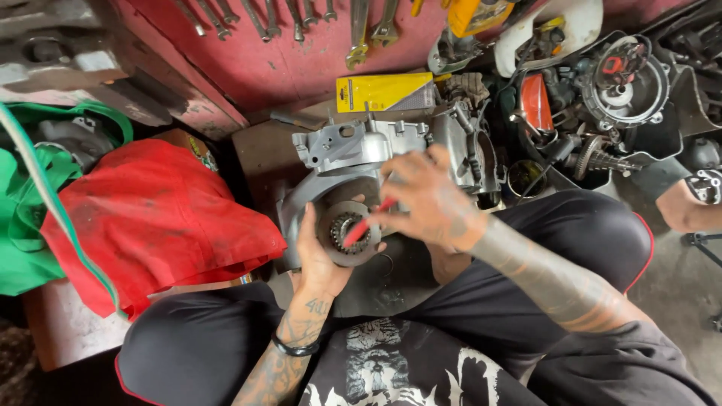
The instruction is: A person is cleaning a motorcycle engine gear component using a small brush to remove dirt and grease.
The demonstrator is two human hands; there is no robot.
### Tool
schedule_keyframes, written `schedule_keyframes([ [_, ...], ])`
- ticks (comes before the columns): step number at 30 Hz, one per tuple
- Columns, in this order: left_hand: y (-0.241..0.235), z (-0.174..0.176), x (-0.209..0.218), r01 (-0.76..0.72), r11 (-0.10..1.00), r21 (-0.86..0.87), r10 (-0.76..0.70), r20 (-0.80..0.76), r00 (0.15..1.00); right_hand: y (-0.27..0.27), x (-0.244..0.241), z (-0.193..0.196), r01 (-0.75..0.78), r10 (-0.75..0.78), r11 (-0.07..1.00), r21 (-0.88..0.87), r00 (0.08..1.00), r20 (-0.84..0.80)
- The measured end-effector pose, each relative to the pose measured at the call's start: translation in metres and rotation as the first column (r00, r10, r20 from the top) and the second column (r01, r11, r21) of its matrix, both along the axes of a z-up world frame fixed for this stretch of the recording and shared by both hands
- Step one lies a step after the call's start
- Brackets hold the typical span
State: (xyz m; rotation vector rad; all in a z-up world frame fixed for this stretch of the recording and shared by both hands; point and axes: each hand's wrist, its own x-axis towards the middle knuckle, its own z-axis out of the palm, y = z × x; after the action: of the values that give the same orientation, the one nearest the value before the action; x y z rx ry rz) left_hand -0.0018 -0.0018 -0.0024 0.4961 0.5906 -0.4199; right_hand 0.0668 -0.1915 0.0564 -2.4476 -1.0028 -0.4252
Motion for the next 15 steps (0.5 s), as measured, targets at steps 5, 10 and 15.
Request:
schedule_keyframes([
  [5,-0.002,0.004,0.003,0.006,0.999,-0.046,-0.005,0.035,0.999,-0.009,0.005,0.007,0.117,-0.112,0.991,-0.07,0.991,0.069],
  [10,0.002,-0.009,0.0,-0.028,0.995,-0.092,0.026,-0.026,0.999,-0.005,0.005,-0.001,0.037,-0.037,0.999,-0.003,0.999,0.025],
  [15,0.002,0.0,0.001,-0.03,0.998,-0.051,0.029,-0.03,0.999,0.001,-0.003,0.013,-0.027,0.026,1.0,0.004,0.999,0.046],
])
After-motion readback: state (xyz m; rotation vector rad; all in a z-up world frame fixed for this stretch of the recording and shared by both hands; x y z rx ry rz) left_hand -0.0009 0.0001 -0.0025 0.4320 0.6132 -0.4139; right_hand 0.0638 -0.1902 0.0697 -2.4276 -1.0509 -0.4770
